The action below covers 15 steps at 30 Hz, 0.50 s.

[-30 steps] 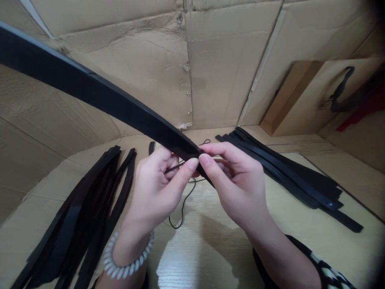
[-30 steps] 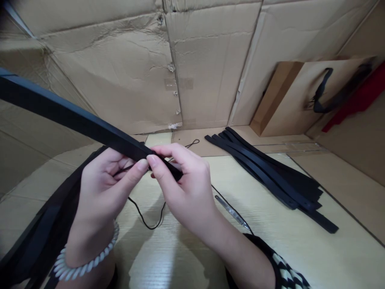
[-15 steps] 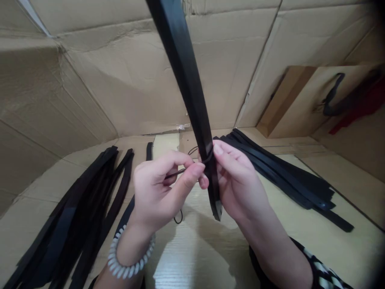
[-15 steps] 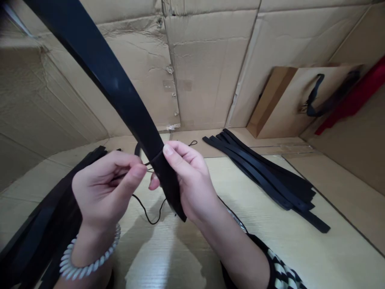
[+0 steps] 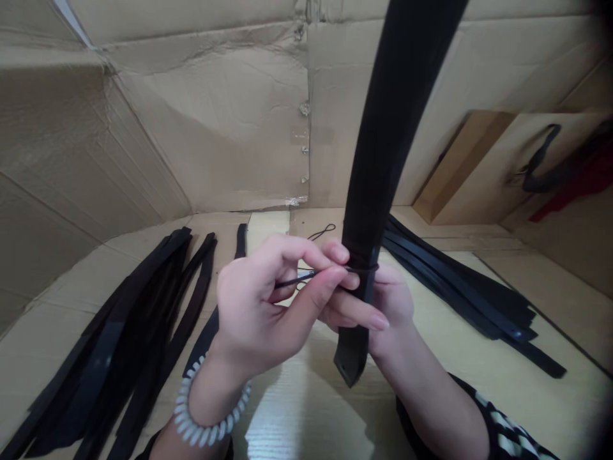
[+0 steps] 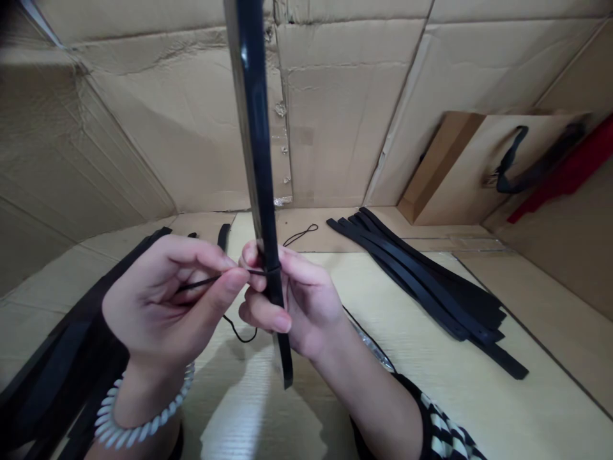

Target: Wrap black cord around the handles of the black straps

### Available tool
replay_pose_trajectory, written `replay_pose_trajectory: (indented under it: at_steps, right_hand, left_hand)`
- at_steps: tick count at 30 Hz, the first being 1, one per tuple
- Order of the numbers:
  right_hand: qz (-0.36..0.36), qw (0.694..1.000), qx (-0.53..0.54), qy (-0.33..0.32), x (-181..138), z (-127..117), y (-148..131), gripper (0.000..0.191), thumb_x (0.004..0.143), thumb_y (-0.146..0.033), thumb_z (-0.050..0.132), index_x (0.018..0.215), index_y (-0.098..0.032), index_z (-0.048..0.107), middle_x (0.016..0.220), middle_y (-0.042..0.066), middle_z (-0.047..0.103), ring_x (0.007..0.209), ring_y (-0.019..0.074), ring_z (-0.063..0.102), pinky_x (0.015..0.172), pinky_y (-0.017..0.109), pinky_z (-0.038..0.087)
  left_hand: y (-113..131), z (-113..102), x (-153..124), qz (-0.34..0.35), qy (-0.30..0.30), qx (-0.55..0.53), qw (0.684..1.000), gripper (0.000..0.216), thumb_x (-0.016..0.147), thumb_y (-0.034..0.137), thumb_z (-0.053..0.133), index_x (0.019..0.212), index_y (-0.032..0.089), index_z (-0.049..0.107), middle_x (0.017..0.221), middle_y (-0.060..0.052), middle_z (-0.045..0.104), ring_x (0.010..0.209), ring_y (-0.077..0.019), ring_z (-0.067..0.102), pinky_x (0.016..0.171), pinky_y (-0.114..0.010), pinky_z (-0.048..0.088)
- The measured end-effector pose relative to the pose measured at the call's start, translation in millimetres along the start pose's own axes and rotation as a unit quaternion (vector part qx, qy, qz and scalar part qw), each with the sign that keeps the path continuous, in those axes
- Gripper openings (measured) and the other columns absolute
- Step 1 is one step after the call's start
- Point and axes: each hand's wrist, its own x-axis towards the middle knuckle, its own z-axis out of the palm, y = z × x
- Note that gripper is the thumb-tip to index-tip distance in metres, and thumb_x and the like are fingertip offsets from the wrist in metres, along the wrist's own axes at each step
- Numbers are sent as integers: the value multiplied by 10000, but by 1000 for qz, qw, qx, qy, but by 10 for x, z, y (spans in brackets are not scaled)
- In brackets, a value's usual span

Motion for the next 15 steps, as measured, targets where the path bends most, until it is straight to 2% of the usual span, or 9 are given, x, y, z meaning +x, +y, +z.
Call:
replay_pose_trajectory:
  at_steps: [3,5,8,12,14,15]
  right_hand:
    - [13,998,-30,50,-9,-9,30,197,853,-293,387,762,-190,528,552,-89,396,258,3,284,390,178,336]
    - [24,997,-41,55,-15,-21,43,212,860,-311,369,745,-191,501,563,-86,395,258,3,281,395,189,331]
    - [30,998,-46,37,-19,-44,51,198,852,-342,413,740,-197,488,567,-94,386,259,1,294,420,204,360]
    - [39,996,-72,32,-15,-51,37,281,857,-395,426,661,-194,445,481,-102,303,263,10,312,448,205,386]
    - [25,998,-62,0,-12,-38,27,275,863,-335,428,634,-184,422,469,-100,323,259,1,314,449,186,391]
    - [15,999,-49,-17,-10,-31,24,245,859,-292,440,642,-179,433,482,-98,359,257,-6,311,446,175,394]
  left_hand:
    - [10,0,-24,18,3,-12,1000,226,845,121,697,1004,261,616,857,54,749,523,-66,613,393,-181,418]
    - [44,2,-23,14,4,7,1000,252,852,133,697,1035,283,613,938,67,767,654,-100,709,470,-190,505]
    - [113,0,-1,-3,13,60,998,208,855,156,707,982,299,626,869,96,780,690,-131,741,571,-233,583]
    - [176,-18,44,23,-15,87,996,146,883,155,669,935,286,631,834,94,783,720,-133,753,670,-240,626]
    - [190,-44,71,-3,-15,85,996,138,879,149,664,919,280,652,836,91,784,728,-134,754,678,-239,624]
    - [195,-62,85,-38,-21,59,997,144,862,142,676,901,281,668,827,89,784,731,-140,754,684,-243,621]
